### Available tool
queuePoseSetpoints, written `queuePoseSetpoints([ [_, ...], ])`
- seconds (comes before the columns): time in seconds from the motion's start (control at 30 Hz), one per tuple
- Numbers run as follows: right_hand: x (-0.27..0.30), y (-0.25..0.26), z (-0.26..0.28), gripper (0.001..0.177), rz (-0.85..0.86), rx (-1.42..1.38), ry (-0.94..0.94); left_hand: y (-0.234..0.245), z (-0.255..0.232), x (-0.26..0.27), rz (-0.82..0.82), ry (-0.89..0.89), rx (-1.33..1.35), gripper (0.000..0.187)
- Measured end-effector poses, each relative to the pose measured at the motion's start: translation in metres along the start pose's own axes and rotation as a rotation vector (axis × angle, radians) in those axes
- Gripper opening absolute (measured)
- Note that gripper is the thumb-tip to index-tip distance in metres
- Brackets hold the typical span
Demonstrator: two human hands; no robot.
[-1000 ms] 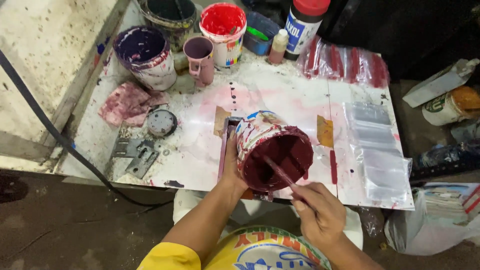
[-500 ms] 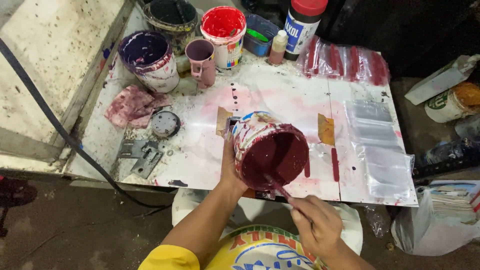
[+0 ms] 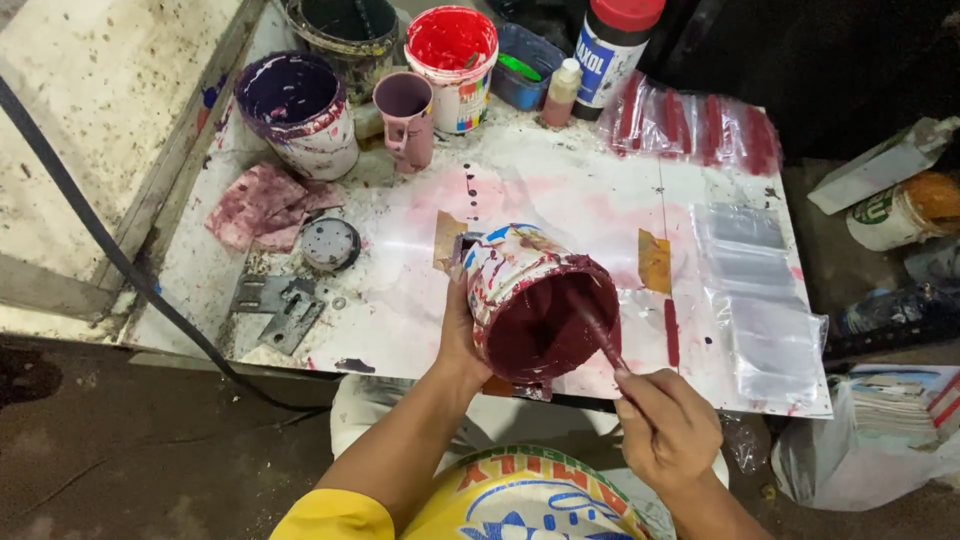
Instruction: The person uses a small orange tool to spread and smooth red paint inside a rectangular metal tray. They then pick up a white bucket containing red paint and use a stick to stir the contents thoroughly.
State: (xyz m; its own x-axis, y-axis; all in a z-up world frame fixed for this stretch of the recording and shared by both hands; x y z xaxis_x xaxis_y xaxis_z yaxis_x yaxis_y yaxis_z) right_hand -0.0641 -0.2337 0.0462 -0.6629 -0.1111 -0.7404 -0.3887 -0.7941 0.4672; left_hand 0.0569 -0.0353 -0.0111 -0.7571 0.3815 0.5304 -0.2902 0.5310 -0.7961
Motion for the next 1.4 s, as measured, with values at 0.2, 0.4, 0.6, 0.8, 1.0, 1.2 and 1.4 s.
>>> queuePoseSetpoints([
  [0.2, 0.0, -0.025, 0.001, 0.022, 0.023, -0.404, -0.281, 0.006, 0.0, -0.008, 0.095, -0.062, -0.003, 0.085],
  [0.4, -0.008, -0.02, -0.008, 0.016, 0.001, -0.077, -0.11, 0.004, 0.0, -0.007, 0.02, -0.027, 0.019, 0.085],
  [0.6, -0.012, -0.018, 0.001, 0.023, -0.108, -0.392, -0.208, 0.007, 0.001, -0.012, 0.033, -0.013, 0.013, 0.083],
  [0.8, -0.011, -0.024, 0.002, 0.021, 0.084, -0.37, -0.264, 0.002, -0.002, -0.004, -0.063, -0.001, -0.057, 0.081],
  [1.0, -0.003, -0.016, -0.009, 0.025, -0.032, -0.036, -0.124, 0.01, -0.001, -0.006, -0.027, 0.006, -0.045, 0.082],
  [1.2, 0.006, -0.028, -0.017, 0.022, -0.05, -0.529, -0.245, 0.009, -0.004, -0.007, -0.068, 0.002, -0.024, 0.071],
  [1.4, -0.015, -0.026, -0.004, 0.019, 0.085, -0.247, -0.197, 0.017, -0.001, -0.014, -0.07, -0.018, -0.085, 0.081],
])
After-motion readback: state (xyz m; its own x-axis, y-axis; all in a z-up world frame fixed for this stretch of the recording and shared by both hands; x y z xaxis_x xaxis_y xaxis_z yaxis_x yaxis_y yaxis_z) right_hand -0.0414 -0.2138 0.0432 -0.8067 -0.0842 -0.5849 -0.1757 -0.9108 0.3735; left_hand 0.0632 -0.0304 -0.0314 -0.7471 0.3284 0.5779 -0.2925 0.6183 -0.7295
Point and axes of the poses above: each hand's wrist, its own x-axis away from the middle knuckle, its own y-axis out of the back of the hand, z = x × y, the point moved 3 cm from there along -x, towards the middle knuckle, and after that the axes turned 9 degrees about -x, right-handed, at the moved point
